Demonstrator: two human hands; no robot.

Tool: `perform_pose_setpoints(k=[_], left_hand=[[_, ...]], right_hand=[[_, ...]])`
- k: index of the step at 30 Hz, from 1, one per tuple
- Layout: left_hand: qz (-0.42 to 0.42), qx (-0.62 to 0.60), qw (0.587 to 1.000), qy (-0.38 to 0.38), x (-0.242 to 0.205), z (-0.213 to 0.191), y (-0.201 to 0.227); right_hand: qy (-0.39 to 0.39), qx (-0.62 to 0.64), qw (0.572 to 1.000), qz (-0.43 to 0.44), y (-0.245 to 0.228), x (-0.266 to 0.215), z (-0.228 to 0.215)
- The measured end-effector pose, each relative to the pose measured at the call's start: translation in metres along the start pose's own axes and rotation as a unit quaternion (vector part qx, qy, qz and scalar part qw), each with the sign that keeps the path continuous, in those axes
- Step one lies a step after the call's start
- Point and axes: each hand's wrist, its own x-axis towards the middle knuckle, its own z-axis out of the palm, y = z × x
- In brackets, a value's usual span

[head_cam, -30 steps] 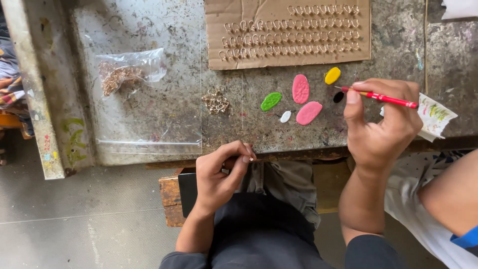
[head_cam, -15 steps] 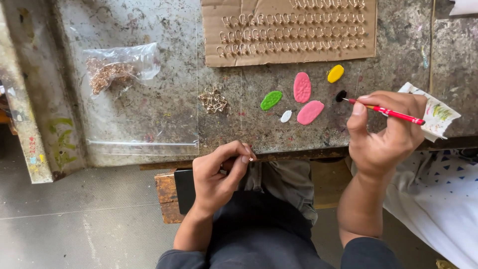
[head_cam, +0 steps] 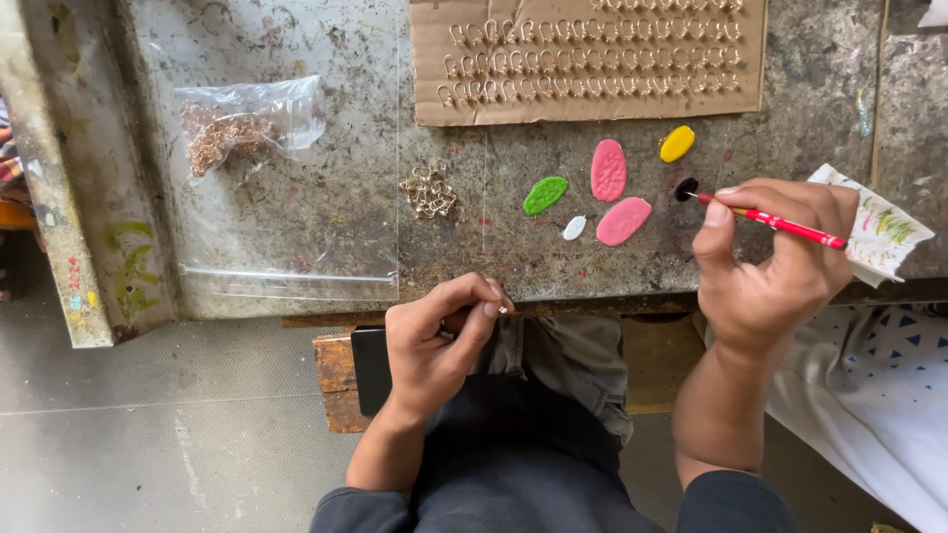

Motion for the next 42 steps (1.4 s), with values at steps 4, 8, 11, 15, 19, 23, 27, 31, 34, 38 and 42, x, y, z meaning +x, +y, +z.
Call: perform_pose_setpoints(k=[4,8,11,15,19,23,27,31,34,38,42], left_hand=[[-0.003,-0.005,1.0,0.004,-0.003,0.0,-0.004],[-0.007,-0.006,1.0,0.001,-0.003,0.0,-0.005],[-0.009,-0.003,1.0,0.001,-0.002,0.0,-0.002],[-0.02,0.004,1.0,-0.002,0.0,0.001,0.002],[-0.014,-0.005,1.0,0.006,-0.003,0.002,-0.004],[-0.003,0.015,1.0,0.013,-0.004,0.001,-0.005],[-0.012,0.023,1.0,0.007,-0.005,0.0,-0.006],[-0.023,0.039,0.999,0.011,-0.006,0.0,-0.005],[-0.022,0.049,0.999,0.009,-0.006,-0.001,-0.005],[-0.026,0.053,0.998,-0.008,-0.006,-0.002,-0.006],[-0.026,0.059,0.998,-0.021,-0.006,-0.004,-0.006]], right_hand=[[0.004,0.008,1.0,-0.01,0.005,-0.003,0.002],[0.004,0.004,1.0,-0.002,0.003,-0.002,0.001],[0.003,0.006,1.0,-0.003,0.004,-0.003,0.001],[0.0,0.007,1.0,-0.002,0.003,-0.002,0.0],[0.02,0.034,0.999,0.005,-0.001,-0.003,0.001],[0.067,0.205,0.975,0.051,-0.013,-0.013,0.009],[-0.043,0.366,0.922,0.118,-0.059,-0.007,0.008],[-0.137,0.432,0.889,0.062,-0.073,0.0,0.02],[-0.13,0.406,0.903,0.054,-0.084,-0.003,0.027],[-0.149,0.355,0.921,0.062,-0.088,-0.009,0.03],[-0.154,0.323,0.932,0.059,-0.086,-0.014,0.029]])
